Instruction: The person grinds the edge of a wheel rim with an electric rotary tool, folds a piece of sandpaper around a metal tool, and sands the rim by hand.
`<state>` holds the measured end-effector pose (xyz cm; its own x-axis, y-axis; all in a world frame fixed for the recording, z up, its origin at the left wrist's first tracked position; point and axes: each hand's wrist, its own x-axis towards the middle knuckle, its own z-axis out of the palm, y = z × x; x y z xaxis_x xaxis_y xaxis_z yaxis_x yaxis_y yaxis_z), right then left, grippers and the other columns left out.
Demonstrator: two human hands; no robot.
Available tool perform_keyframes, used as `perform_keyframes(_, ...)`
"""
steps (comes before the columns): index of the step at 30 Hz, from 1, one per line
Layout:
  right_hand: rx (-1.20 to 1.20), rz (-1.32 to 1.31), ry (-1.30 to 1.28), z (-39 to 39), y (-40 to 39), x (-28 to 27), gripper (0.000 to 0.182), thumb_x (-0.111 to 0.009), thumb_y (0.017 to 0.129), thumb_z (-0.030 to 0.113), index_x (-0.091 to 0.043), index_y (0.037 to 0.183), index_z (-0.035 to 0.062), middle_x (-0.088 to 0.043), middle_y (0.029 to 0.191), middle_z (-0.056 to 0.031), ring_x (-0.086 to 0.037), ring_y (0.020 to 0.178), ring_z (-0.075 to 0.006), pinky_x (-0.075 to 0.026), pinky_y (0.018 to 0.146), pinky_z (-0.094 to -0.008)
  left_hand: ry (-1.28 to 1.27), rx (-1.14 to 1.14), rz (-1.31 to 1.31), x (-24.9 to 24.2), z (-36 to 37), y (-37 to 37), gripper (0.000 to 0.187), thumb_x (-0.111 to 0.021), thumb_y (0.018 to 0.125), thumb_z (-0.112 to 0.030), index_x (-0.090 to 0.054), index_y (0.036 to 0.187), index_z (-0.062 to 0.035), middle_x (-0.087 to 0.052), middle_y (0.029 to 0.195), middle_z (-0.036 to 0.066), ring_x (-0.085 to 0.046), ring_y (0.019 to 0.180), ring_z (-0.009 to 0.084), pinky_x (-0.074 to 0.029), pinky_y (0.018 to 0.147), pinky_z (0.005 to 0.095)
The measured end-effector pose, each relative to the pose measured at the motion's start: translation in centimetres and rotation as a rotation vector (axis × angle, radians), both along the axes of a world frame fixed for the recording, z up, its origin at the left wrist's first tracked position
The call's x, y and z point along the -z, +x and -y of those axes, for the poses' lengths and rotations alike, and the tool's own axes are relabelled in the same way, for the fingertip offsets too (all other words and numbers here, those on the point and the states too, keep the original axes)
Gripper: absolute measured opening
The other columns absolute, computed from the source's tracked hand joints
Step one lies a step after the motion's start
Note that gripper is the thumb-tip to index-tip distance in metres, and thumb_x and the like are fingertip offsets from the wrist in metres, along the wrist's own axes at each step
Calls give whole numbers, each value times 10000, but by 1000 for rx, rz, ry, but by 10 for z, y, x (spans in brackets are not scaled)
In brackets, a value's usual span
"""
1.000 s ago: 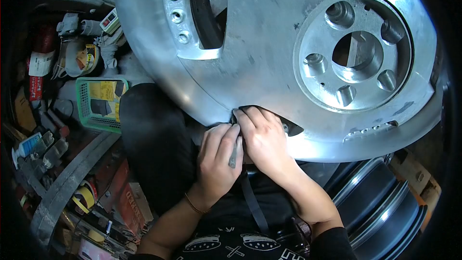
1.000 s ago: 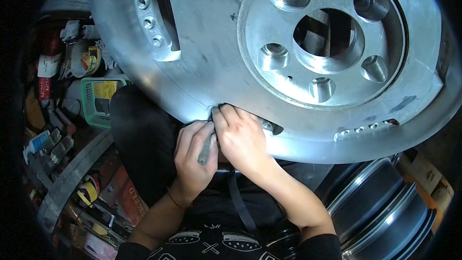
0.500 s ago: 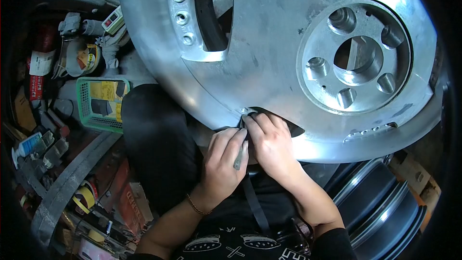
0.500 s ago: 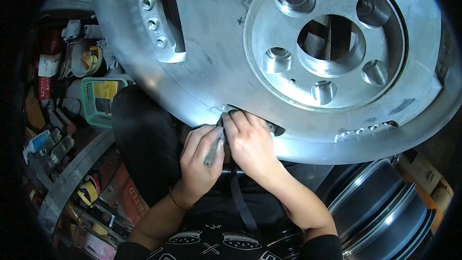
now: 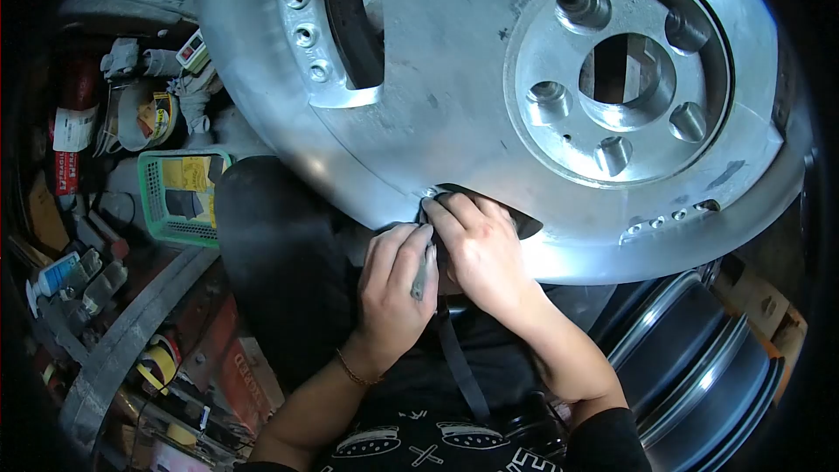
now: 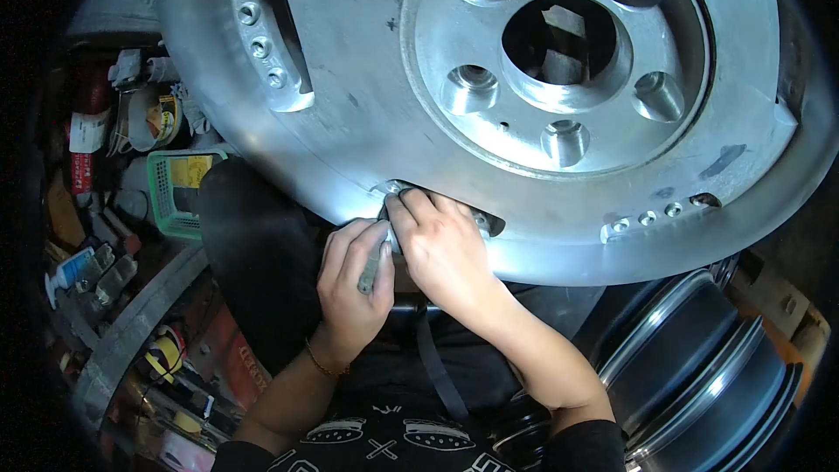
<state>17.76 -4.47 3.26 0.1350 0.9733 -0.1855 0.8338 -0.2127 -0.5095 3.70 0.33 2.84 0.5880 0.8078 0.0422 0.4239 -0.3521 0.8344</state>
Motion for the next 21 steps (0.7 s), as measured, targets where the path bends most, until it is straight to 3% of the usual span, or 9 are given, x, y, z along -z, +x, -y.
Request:
perform_keyframes(7,-3,51,-9,10,5,0,378,-616,770,121,-648,1126,-5,-623,1050,-100,-582,1050,-275,-469,890,-388,-15,80,4,1,4,2,274,-661,821,30,-631,1093,31,-614,1052,188,-607,954,354,-493,852,408)
perform_keyframes(9,9,-4,26,2,1,1,411,-601,780,102,-642,1179,12,-627,1076,-115,-585,1017,-318,-452,903,-405,8,27,-6,-1,0,0,272,-657,824,35,-632,1095,33,-615,1057,190,-607,957,359,-497,850,408)
perform_keyframes(13,-25,60,38,6,5,-3,355,-616,765,113,-650,1098,-3,-618,1019,-99,-589,1009,-269,-478,867,-389,3,71,-20,-3,5,2,279,-665,816,40,-631,1093,35,-615,1052,189,-608,954,361,-499,847,415)
perform_keyframes(21,-33,129,-86,18,12,-13,354,-615,780,125,-647,1102,-18,-613,1016,-105,-573,1020,-291,-467,859,-388,-49,120,25,1,14,7,308,-694,777,59,-636,1079,36,-615,1033,178,-610,940,354,-506,838,415)
